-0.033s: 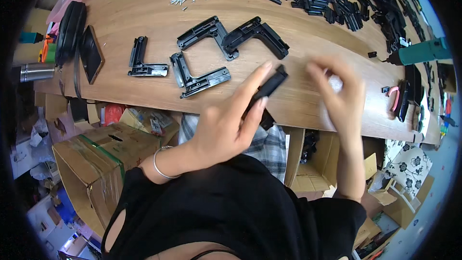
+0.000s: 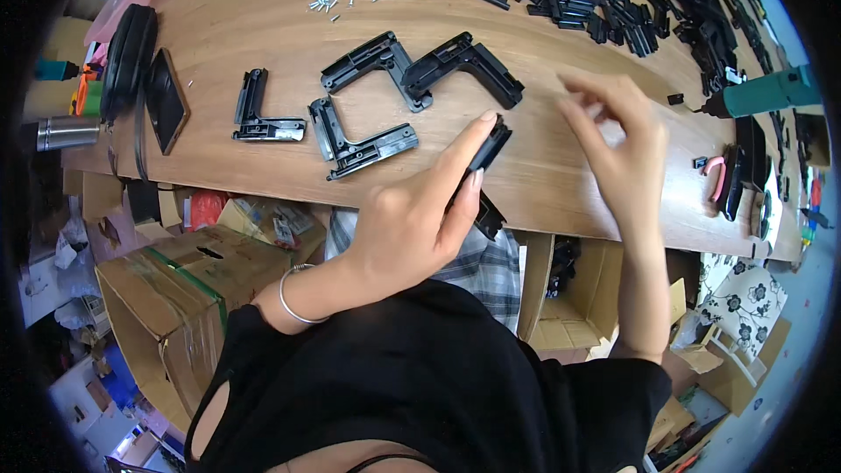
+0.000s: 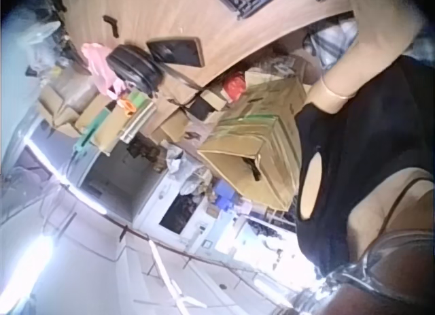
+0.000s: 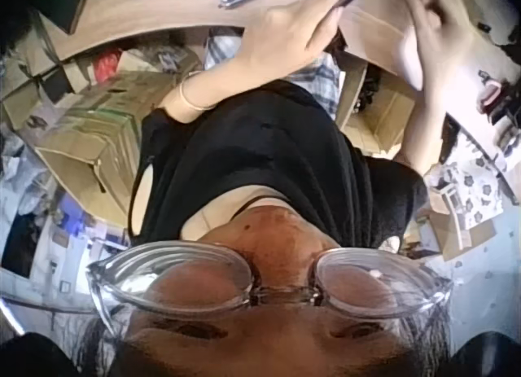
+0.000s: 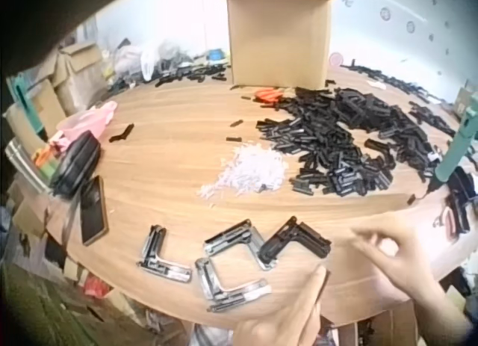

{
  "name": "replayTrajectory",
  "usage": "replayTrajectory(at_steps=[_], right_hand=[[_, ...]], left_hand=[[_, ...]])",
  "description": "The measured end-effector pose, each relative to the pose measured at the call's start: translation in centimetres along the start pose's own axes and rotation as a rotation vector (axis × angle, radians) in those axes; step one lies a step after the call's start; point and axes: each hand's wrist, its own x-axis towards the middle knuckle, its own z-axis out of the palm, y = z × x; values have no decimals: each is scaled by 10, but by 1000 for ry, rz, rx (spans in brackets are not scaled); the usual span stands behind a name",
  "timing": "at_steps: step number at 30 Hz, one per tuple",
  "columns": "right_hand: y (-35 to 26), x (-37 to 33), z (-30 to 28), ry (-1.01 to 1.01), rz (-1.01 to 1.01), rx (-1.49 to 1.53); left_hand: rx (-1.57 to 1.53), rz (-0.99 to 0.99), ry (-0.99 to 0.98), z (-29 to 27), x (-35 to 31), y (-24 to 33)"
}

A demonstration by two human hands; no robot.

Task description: The person assembles black plastic L-shaped hardware components on a wooden table. They pick up parts, insert small metal pins, and use a green glue gun to apply adhesive to the joints. The person handles the components one by one, arranging them on the table as they work.

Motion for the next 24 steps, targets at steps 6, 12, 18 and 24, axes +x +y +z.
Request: replayTrajectory(at_steps=[6,12,18,24], right_hand=[[-14,49,25,-126,-92,-55],[-17,71,21,-75,-124,-94],[-62,82,-6,-470,-510,132],[-28,189,52,-136,-377,-173]], left_hand=[[498,-2,-19,6,14,5],[344,-34,-153,-11,18,4],[-1321,-429,-292,-55,18,-15],[-1492,-536,-328,-58,11,-25]])
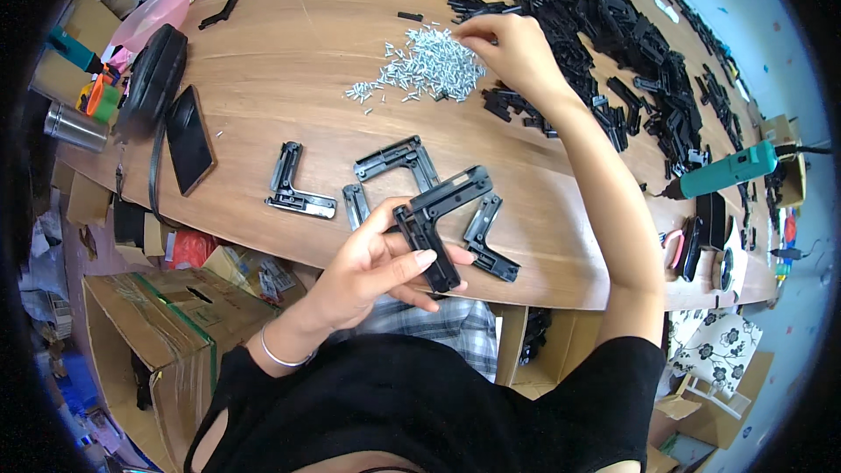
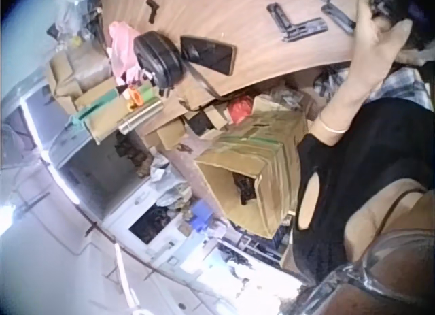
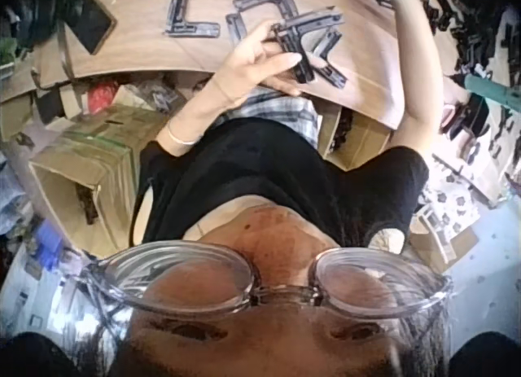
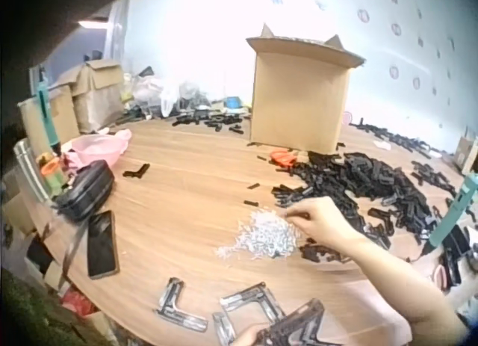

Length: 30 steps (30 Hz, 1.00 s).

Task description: The person assembles black plastic L-shaped hardware components on a wooden table. They pick up parts, insert small metal pins, and use a green glue gun to apply adhesive to the joints. The person handles the components one by one, arranging them on the table as they work.

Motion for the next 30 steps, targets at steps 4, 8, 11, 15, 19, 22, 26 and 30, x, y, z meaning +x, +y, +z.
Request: replayTrajectory(at_steps=[4,8,11,15,19,22,26,30], right_hand=[[34,48,34,97,-122,-527],[32,73,45,-123,51,-725],[27,75,40,-97,57,-454],[28,61,21,32,198,433],[-19,9,-3,-54,578,1498],[-46,-51,-10,-82,577,1577],[-77,-106,-12,-119,625,1614],[-88,-151,-6,-68,668,1719]], left_hand=[[23,70,45,-6,-12,-2],[-2,104,83,-13,-21,-2],[-9,162,162,-15,-23,1],[-77,214,234,-18,-26,8],[-83,240,246,-20,-25,10],[-133,217,227,-14,-24,9],[-270,231,219,-8,-17,0],[-346,266,182,0,-11,-11]])
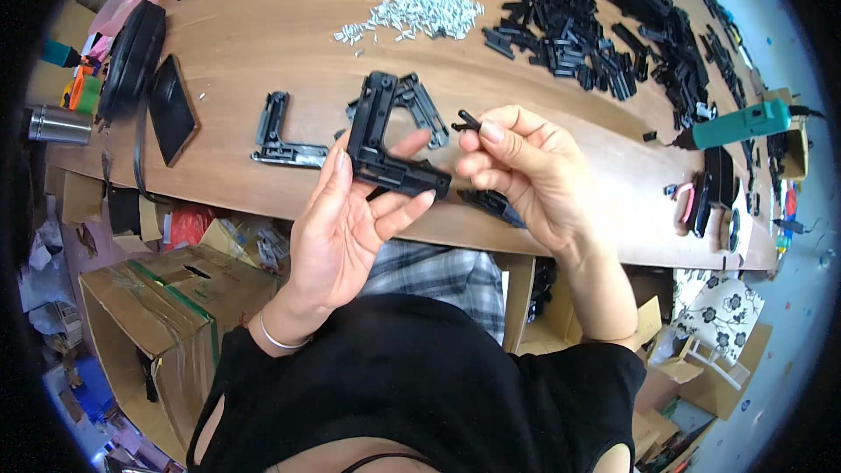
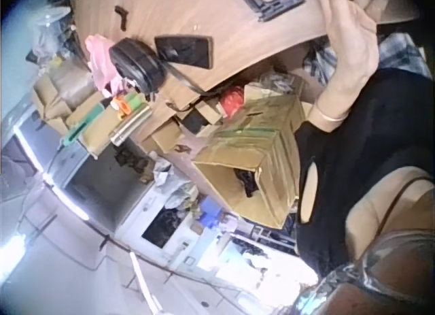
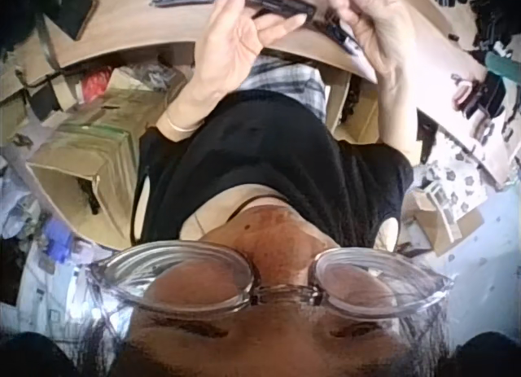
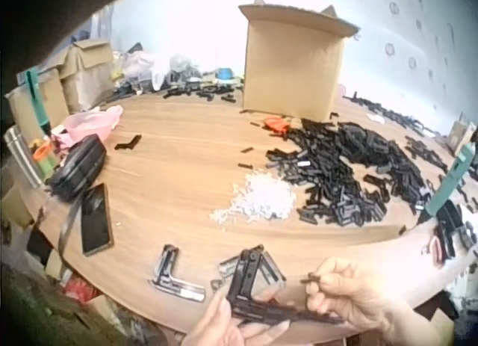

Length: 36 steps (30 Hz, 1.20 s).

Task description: The person assembles black plastic L-shaped hardware components on a wooden table. They pick up parts, insert small metal pins, and use a green glue gun to apply adhesive to the joints. The person handles the components one by one, arranging them on the table as they work.

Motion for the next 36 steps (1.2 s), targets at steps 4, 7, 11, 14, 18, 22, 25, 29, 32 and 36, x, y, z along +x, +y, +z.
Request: replayTrajectory(at_steps=[4,7,11,14,18,22,25,29,32,36], right_hand=[[41,-25,11,110,-428,-495],[58,-36,17,228,-730,-987],[66,-41,17,299,-860,-1135],[66,-41,16,264,-873,-1076],[66,-41,14,235,-875,-1092],[67,-43,15,221,-830,-1001],[70,-48,16,199,-842,-908],[71,-53,18,195,-867,-836],[70,-57,18,168,-864,-893],[67,-59,21,138,-951,-1117]], left_hand=[[58,36,2,12,-4,-15],[80,10,-51,15,-7,-24],[93,23,-77,18,-12,-28],[120,19,-125,16,-14,-29],[232,63,-130,16,-17,-31],[269,102,-232,16,-23,-32],[493,152,-278,15,-29,-28],[672,169,-313,10,-35,-30],[638,161,-337,10,-36,-28],[389,127,-357,13,-37,-28]])
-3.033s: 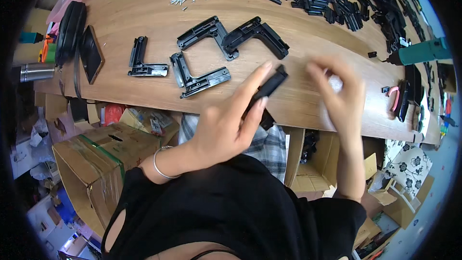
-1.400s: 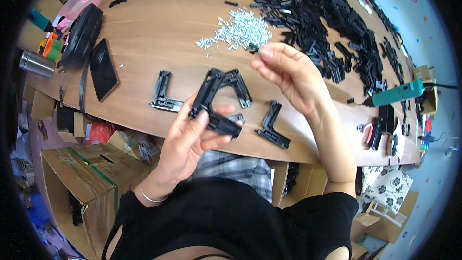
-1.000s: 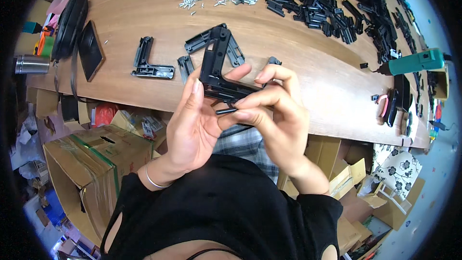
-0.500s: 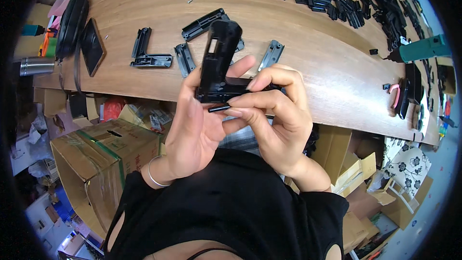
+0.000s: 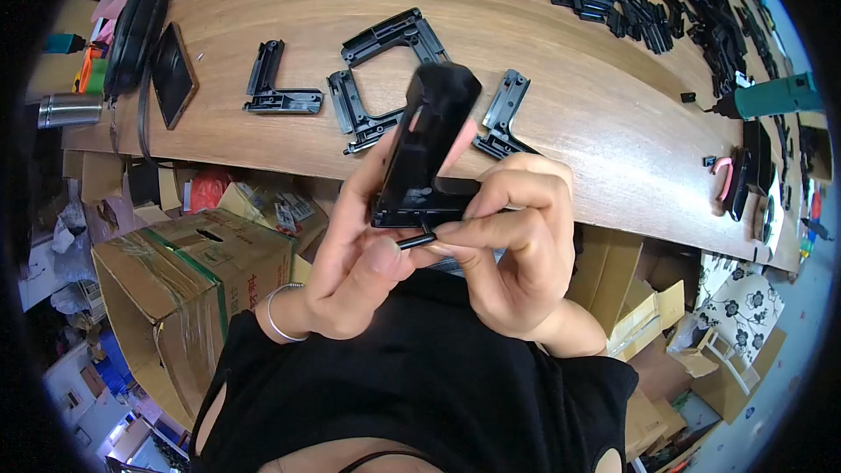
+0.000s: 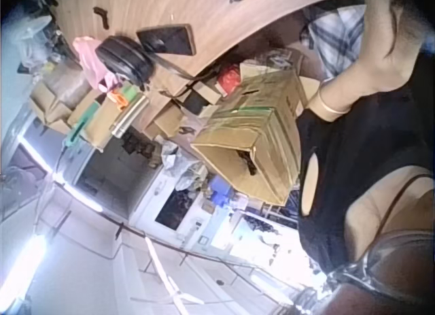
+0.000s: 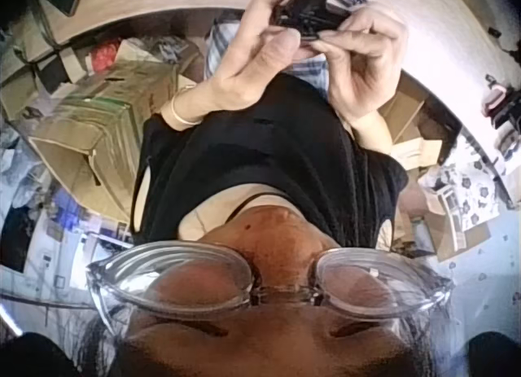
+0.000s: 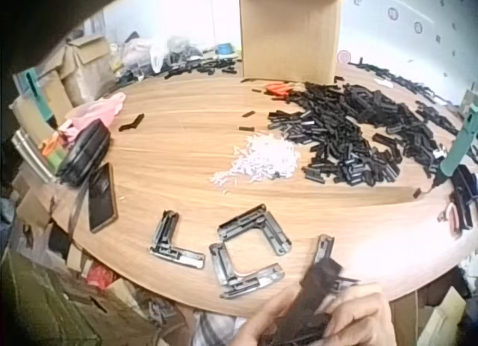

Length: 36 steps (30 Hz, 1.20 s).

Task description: The person assembles black plastic L-shaped hardware components on a wooden table. They pick up parts, insert small metal pins, and use a green glue gun to apply adhesive to the joints. The person handles the components one by one, arranging them on the table as they work.

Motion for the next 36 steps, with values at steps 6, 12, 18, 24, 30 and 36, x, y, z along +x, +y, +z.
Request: replayTrajectory(at_steps=[6,12,18,24,30,36], right_hand=[[-3,-4,2,50,6,-59],[-3,-2,2,21,59,-97],[-6,2,-2,-17,-8,-87],[-11,2,-7,-65,29,-115],[-13,-12,-9,2,411,380],[-8,1,-32,-116,1187,1161]], left_hand=[[18,-32,-29,1,2,1],[188,-16,-32,-5,0,-5],[168,25,-64,-2,-1,-2],[236,-74,-14,1,-1,0],[532,41,-106,-3,6,3],[556,138,-165,-12,13,12]])
